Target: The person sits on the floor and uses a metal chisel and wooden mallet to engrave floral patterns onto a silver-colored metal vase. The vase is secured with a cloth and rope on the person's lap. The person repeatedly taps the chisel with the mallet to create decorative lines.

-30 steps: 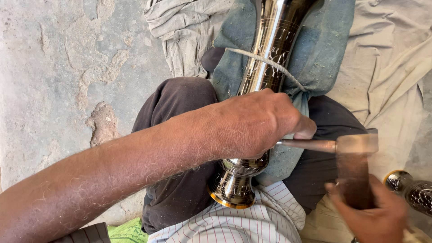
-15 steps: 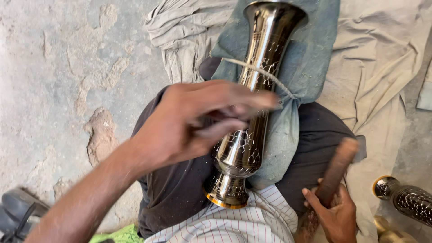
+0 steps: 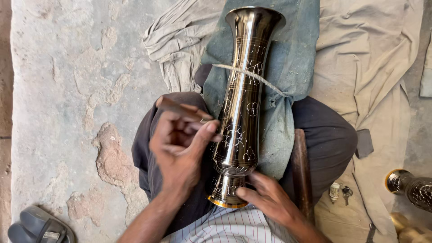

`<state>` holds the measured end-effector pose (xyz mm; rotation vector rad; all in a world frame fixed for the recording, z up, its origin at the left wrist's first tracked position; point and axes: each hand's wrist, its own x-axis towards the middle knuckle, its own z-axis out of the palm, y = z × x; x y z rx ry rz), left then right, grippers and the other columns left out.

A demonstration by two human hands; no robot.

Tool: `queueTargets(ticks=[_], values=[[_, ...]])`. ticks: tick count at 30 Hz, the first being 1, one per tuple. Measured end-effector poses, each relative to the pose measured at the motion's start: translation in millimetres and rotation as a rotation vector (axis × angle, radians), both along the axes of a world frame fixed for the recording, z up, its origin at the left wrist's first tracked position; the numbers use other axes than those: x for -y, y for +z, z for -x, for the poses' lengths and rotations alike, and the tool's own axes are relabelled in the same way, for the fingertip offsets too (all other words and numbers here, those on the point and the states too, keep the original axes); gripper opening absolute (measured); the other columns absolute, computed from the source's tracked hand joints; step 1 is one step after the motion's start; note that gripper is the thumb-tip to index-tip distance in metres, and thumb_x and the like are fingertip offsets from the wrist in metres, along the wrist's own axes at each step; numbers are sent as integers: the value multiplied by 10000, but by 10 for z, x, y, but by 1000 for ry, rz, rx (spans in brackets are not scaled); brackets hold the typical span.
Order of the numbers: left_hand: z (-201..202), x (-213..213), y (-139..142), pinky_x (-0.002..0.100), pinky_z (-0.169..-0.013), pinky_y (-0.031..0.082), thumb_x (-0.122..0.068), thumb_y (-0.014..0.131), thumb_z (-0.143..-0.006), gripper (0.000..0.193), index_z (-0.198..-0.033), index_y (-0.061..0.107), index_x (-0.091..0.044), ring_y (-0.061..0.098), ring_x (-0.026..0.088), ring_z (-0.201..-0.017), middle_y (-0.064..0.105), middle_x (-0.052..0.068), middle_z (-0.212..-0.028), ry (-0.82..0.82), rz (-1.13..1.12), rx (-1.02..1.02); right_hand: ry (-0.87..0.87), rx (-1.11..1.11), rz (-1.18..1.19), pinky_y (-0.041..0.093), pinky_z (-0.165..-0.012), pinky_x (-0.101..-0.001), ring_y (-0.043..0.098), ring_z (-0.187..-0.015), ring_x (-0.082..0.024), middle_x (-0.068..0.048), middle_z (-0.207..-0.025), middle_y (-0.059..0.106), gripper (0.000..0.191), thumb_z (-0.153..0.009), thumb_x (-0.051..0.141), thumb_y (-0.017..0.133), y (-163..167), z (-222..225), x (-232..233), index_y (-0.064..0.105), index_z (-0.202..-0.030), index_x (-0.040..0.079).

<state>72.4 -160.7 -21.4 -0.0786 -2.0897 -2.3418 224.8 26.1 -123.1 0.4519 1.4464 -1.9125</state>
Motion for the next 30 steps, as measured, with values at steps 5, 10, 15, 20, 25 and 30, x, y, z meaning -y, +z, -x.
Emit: queueTargets(ticks=[5,10,15,20,25,30], values=[[25,-374,-153,301,-747,677,35,716,-937,295,-1185,557,43,728,178,-897,694,152,-1000,44,-362,190,-59,117,466,510,-1060,-441,593,-1209,-238,-118,-1261,591,857,-780,276,846,-149,136,138,391,-1448,-9],[40,-347,-288,273,-736,657,34,720,-924,294,-1166,554,28,717,159,-894,686,123,-997,35,-482,246,-97,102,367,527,-1043,-435,622,-1190,-271,-195,-1260,621,794,-825,264,816,54,6,166,421,-1445,-37],[64,-307,-147,256,-808,631,15,742,-983,241,-1174,602,58,713,151,-876,719,135,-1013,-101,-224,90,-32,12,-356,486,-1124,-398,621,-1286,-250,-157,-1433,605,734,-896,296,768,229,-323,8,480,-1531,66],[483,-63,50,273,-828,710,-43,775,-970,273,-1221,667,-51,764,131,-902,747,77,-1049,-586,105,-189,-7,-677,-1306,502,-1118,-451,544,-1390,-282,-130,-1492,519,721,-798,170,809,130,-487,-319,472,-1433,108],[957,-81,45,290,-792,685,-98,833,-892,302,-1158,698,-145,783,106,-866,775,22,-975,-936,315,-437,-52,-668,-1173,441,-1130,-491,392,-1435,-462,-324,-1553,361,845,-695,-32,732,-1,-510,-365,387,-1465,-69],[1122,-170,77,313,-614,615,-76,807,-835,425,-1238,677,-112,761,108,-721,779,21,-863,-1195,343,-341,-269,-327,-850,439,-1096,-439,464,-1410,-377,-233,-1548,428,814,-716,-102,734,-51,-527,-492,406,-1459,-59]])
